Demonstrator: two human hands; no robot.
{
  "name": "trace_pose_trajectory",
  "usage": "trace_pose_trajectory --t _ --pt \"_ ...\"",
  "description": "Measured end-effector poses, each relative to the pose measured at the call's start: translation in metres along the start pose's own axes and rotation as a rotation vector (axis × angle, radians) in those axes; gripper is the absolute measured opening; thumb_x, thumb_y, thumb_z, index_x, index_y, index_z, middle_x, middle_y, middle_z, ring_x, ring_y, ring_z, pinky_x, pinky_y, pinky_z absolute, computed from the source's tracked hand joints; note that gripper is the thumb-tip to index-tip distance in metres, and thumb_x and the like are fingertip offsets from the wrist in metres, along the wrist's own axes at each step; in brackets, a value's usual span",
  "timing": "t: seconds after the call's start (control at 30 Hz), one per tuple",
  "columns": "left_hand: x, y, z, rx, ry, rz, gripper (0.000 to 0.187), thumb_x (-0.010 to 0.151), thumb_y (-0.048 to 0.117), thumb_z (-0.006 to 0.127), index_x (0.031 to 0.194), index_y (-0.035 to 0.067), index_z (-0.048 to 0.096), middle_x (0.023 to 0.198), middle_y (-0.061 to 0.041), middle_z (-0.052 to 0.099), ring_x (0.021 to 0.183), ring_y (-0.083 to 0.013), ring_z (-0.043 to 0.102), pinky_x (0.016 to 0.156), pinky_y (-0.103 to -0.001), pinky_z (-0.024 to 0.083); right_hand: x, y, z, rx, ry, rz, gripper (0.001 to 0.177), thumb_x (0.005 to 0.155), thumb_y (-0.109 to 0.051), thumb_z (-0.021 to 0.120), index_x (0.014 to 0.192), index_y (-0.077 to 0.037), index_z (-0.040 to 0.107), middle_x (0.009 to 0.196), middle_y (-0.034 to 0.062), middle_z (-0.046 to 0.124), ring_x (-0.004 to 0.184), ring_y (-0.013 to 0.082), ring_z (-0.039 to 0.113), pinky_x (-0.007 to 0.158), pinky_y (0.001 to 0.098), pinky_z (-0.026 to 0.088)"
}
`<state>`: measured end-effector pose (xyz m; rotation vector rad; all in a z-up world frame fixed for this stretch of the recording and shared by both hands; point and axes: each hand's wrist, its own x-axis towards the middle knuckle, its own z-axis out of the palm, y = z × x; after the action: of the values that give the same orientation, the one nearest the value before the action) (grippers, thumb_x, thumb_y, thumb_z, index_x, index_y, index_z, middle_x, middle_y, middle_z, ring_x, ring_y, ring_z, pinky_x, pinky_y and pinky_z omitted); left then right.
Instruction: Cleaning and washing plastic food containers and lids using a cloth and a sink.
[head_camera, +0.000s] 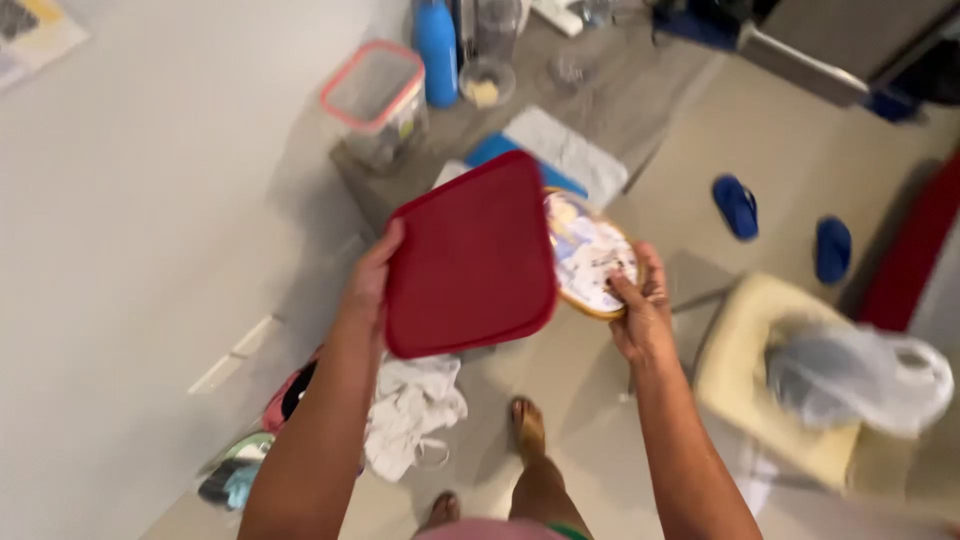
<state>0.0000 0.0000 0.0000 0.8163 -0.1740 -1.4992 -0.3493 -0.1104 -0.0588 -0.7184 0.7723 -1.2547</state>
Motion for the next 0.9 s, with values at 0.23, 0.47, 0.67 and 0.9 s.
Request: trace_pose_trajectory --t 0.23,0.47,0.67,0.9 --pt "0.046 0.017 -0.007 -0.046 0.125 0.203 0.053 0.097 0.043 0.064 0.134 0.005 0.063 0.128 -0.011 0.07 0.113 -0.0239 0.068 0.1 -0.039 0.053 0.225 0.018 -0.067 0.029 -0.018 -0.205 0.07 0.099 0.009 0.067 0.157 -0.012 0.034 0.148 0.0127 0.054 0.125 0.0226 0.063 0.104 0.0385 0.059" --pt "0.064 -0.002 -0.018 -0.175 0.463 0.122 0.053 0.093 0.044 0.064 0.129 0.006 0.064 0.123 -0.01 0.071 0.108 -0.0262 0.068 0.096 -0.041 0.054 0.318 0.084 -0.076 -0.064 0.026 -0.151 0.072 0.095 0.009 0.068 0.153 -0.01 0.029 0.145 0.015 0.053 0.126 0.0234 0.061 0.107 0.038 0.057" --pt "0.072 -0.01 -0.014 -0.192 0.471 0.126 0.05 0.093 0.044 0.067 0.126 0.006 0.066 0.119 -0.01 0.073 0.107 -0.0257 0.068 0.094 -0.042 0.055 0.324 0.114 -0.066 -0.431 0.033 -0.2 0.073 0.094 0.003 0.075 0.151 -0.003 0.031 0.142 0.018 0.053 0.126 0.023 0.057 0.107 0.0322 0.051" --pt "0.077 -0.024 -0.032 -0.248 0.454 0.212 0.055 0.096 0.052 0.062 0.125 0.006 0.067 0.12 -0.01 0.072 0.108 -0.0246 0.068 0.093 -0.041 0.056 0.265 0.064 -0.051 -1.418 0.124 -0.786 0.05 0.099 -0.021 0.084 0.135 0.008 0.065 0.129 0.0199 0.056 0.115 0.0286 0.056 0.099 0.0401 0.049"
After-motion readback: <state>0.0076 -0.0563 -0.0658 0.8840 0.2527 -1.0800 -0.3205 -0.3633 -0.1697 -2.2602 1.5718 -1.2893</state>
